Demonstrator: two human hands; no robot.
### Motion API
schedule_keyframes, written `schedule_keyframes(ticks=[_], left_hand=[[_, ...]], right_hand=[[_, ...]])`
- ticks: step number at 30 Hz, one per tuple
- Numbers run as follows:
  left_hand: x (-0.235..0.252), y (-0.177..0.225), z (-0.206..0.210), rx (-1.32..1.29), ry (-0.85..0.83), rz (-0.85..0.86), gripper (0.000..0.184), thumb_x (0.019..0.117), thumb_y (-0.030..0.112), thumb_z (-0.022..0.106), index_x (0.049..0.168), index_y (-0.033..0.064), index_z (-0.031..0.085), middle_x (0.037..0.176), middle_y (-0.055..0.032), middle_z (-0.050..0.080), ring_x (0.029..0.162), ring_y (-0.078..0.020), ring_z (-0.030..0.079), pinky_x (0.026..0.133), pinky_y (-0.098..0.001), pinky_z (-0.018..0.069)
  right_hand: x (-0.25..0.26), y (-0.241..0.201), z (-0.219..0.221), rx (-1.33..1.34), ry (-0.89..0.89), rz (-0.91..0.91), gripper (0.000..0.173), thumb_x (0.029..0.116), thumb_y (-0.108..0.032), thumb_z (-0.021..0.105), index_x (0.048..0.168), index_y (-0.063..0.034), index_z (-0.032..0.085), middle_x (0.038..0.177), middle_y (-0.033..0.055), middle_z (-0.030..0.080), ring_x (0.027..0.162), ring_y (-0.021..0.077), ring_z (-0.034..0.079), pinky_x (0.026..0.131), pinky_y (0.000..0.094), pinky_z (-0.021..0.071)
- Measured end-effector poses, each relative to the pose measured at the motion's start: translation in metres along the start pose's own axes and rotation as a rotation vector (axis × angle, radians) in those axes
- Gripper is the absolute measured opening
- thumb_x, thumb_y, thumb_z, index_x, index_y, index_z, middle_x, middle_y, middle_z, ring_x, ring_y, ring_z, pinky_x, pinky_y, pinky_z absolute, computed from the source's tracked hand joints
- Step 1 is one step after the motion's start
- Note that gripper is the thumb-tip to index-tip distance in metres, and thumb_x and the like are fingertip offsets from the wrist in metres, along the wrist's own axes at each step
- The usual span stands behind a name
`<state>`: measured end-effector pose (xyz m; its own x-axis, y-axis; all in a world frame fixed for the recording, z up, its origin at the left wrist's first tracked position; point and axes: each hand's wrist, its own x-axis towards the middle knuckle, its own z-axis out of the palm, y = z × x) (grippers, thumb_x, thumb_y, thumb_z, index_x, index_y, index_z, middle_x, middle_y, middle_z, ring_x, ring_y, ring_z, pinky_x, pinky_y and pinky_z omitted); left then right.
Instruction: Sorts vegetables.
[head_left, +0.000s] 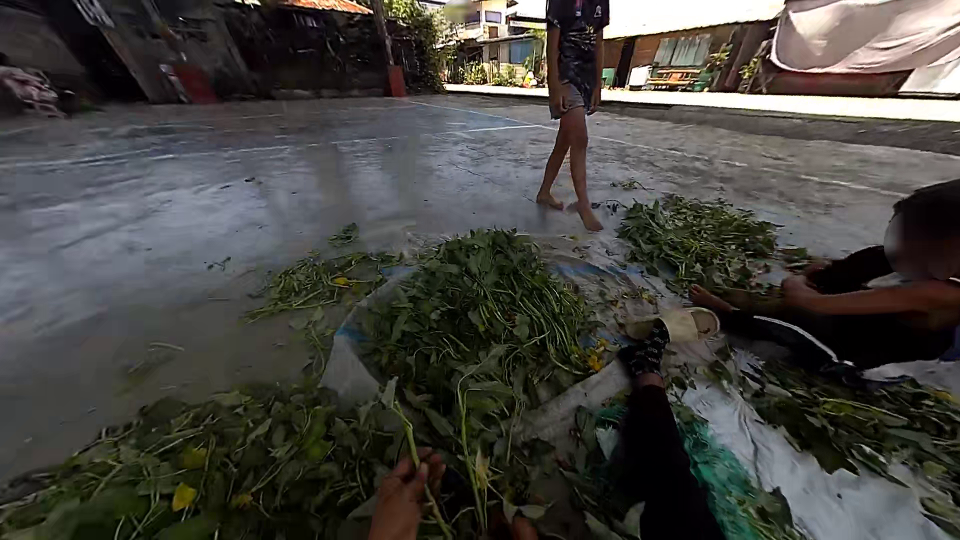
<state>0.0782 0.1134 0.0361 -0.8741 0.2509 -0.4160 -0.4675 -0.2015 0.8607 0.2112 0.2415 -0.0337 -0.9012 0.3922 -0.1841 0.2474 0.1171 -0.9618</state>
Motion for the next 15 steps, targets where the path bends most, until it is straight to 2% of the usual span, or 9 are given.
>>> schedule_keyframes(ticks=[1,3,8,10,12,13,15], left_hand=[[0.000,-0.001,0.001,-0.024,0.013,0.001,0.020,0.1028,-0.006,0.048,0.119,-0.0045,0.059,0.100,-0.0099,0.073,0.085,-0.0165,0.073,0.076,-0.0298,0.0607],[0.000,-0.005,0.003,-0.039,0.020,-0.014,0.020,0.1008,-0.008,0.052,0.118,-0.0057,0.061,0.103,-0.0124,0.074,0.087,-0.0191,0.073,0.077,-0.0313,0.0613],[0.002,-0.007,0.004,0.011,0.004,-0.060,0.020,0.0989,-0.008,0.056,0.117,-0.0063,0.063,0.099,-0.0139,0.073,0.082,-0.0192,0.071,0.072,-0.0314,0.0603],[0.003,-0.008,0.002,0.055,-0.007,-0.079,0.019,0.0979,-0.008,0.059,0.117,-0.0060,0.064,0.094,-0.0125,0.072,0.079,-0.0181,0.071,0.072,-0.0308,0.0602],[0.002,-0.011,0.002,0.117,-0.016,-0.080,0.019,0.0968,-0.008,0.061,0.115,-0.0059,0.065,0.089,-0.0109,0.071,0.074,-0.0164,0.069,0.067,-0.0290,0.0592],[0.001,-0.012,0.002,0.154,-0.025,-0.078,0.017,0.0964,-0.008,0.061,0.113,-0.0057,0.066,0.087,-0.0102,0.071,0.073,-0.0153,0.068,0.066,-0.0281,0.0580],[-0.002,-0.016,0.005,0.228,-0.046,-0.072,0.015,0.0953,-0.008,0.063,0.109,-0.0049,0.067,0.087,-0.0087,0.070,0.071,-0.0126,0.065,0.064,-0.0260,0.0549]], right_hand=[[-0.002,-0.002,0.000,-0.018,-0.005,0.017,0.028,0.0936,-0.007,0.069,0.114,0.0121,0.068,0.100,0.0218,0.073,0.092,0.0288,0.072,0.089,0.0456,0.0576],[-0.004,-0.006,-0.001,-0.069,-0.029,0.044,0.027,0.0940,-0.008,0.069,0.110,0.0129,0.069,0.101,0.0240,0.073,0.095,0.0319,0.072,0.092,0.0481,0.0563],[-0.007,-0.004,0.001,-0.292,-0.161,0.047,0.030,0.0979,-0.015,0.064,0.112,0.0111,0.070,0.101,0.0271,0.072,0.097,0.0399,0.070,0.094,0.0561,0.0526],[-0.008,0.002,0.003,-0.263,-0.205,-0.019,0.033,0.0977,-0.015,0.064,0.119,0.0093,0.068,0.100,0.0231,0.074,0.094,0.0355,0.072,0.091,0.0537,0.0544],[-0.007,0.002,0.006,-0.120,-0.262,-0.014,0.048,0.1010,-0.021,0.062,0.137,0.0096,0.057,0.104,0.0216,0.073,0.094,0.0305,0.071,0.091,0.0492,0.0550],[-0.004,-0.004,0.010,-0.017,-0.265,0.027,0.055,0.1022,-0.024,0.061,0.144,0.0096,0.049,0.109,0.0228,0.070,0.097,0.0293,0.069,0.094,0.0475,0.0537],[0.008,-0.017,0.020,0.237,-0.163,0.097,0.057,0.1019,-0.022,0.060,0.146,0.0084,0.042,0.120,0.0236,0.064,0.106,0.0257,0.065,0.097,0.0431,0.0527]])
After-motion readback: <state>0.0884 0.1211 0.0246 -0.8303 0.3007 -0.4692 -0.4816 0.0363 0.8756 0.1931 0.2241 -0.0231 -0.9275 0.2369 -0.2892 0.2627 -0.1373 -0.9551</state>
